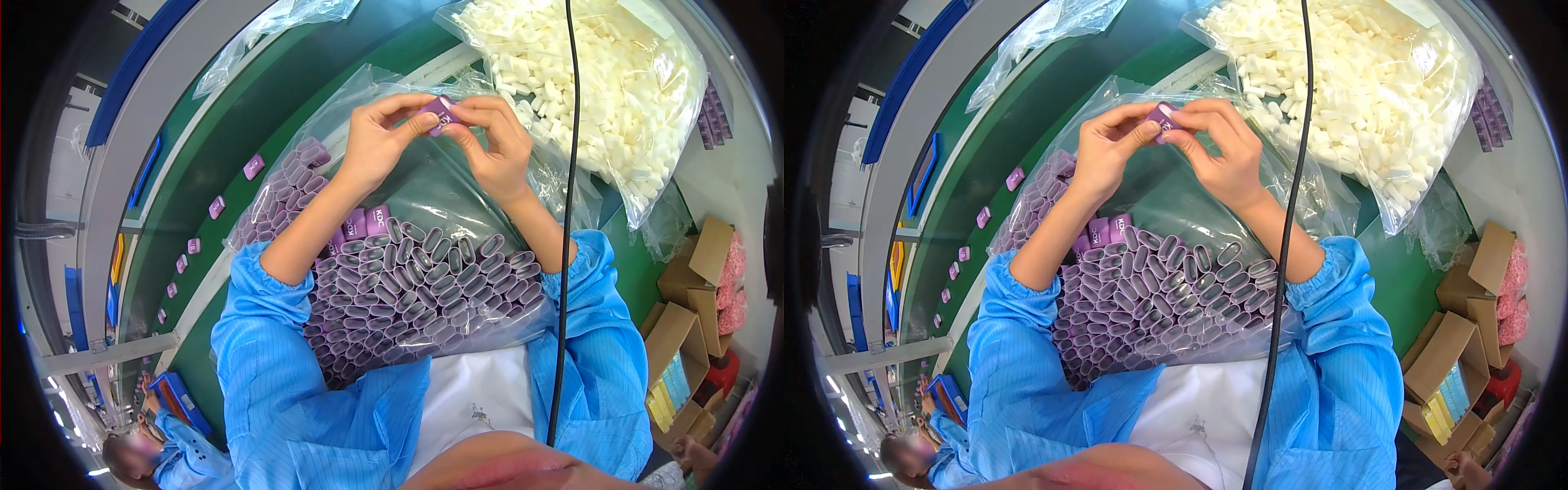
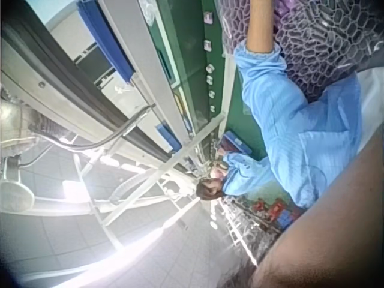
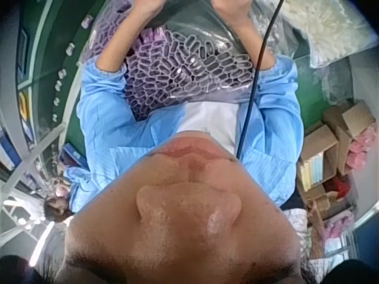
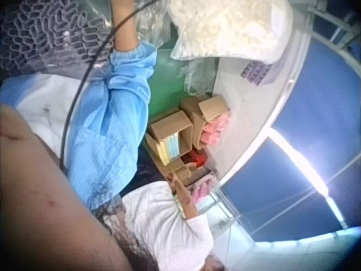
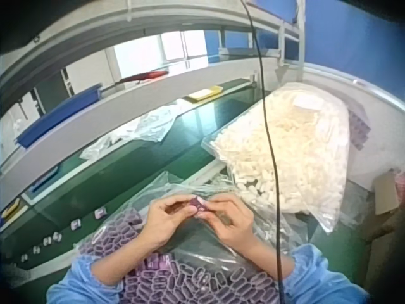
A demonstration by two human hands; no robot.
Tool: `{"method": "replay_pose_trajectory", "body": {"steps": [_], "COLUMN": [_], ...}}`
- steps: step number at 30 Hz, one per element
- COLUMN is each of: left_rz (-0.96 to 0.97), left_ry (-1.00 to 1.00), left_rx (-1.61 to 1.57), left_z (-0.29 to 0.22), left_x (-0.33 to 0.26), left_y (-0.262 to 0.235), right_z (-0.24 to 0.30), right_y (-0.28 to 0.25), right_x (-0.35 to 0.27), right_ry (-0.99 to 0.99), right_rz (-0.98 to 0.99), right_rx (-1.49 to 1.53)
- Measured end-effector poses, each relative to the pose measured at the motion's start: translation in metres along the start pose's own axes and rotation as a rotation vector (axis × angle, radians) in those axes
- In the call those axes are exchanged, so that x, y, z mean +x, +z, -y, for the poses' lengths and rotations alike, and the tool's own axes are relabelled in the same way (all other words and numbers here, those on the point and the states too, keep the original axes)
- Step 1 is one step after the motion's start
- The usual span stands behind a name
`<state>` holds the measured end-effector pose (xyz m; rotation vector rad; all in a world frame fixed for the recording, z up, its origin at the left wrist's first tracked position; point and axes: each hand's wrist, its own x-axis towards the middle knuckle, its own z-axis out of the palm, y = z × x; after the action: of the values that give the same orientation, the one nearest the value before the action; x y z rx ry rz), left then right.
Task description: The person repeatedly picks up small purple plastic cases and white cylindrical objects from nearby bags. They insert the white objects into the purple cases and place the assembled units onto a green conveyor belt. The process is continuous and repetitive throughout the clip.
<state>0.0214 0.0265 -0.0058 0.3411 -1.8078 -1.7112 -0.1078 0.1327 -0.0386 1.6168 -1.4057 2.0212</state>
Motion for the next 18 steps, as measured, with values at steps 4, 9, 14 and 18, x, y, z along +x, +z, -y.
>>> {"method": "replay_pose_trajectory", "body": {"steps": [4, 9, 14, 18], "left_rz": [-0.025, -0.053, -0.271, -0.012], "left_ry": [-0.050, -0.215, -0.112, -0.528], "left_rx": [-0.095, 0.090, 0.663, 0.849], "left_z": [0.003, -0.010, -0.025, 0.017], "left_x": [-0.003, 0.005, 0.025, -0.002], "left_y": [0.000, -0.017, -0.168, -0.269], "right_z": [0.002, -0.011, -0.062, -0.112], "right_y": [-0.001, -0.006, -0.052, -0.061], "right_x": [0.002, 0.004, 0.040, 0.031], "right_ry": [-0.061, 0.203, 0.396, 0.264], "right_rz": [0.043, 0.106, 0.118, 0.454], "right_rx": [-0.123, 0.065, -0.439, -0.868]}}
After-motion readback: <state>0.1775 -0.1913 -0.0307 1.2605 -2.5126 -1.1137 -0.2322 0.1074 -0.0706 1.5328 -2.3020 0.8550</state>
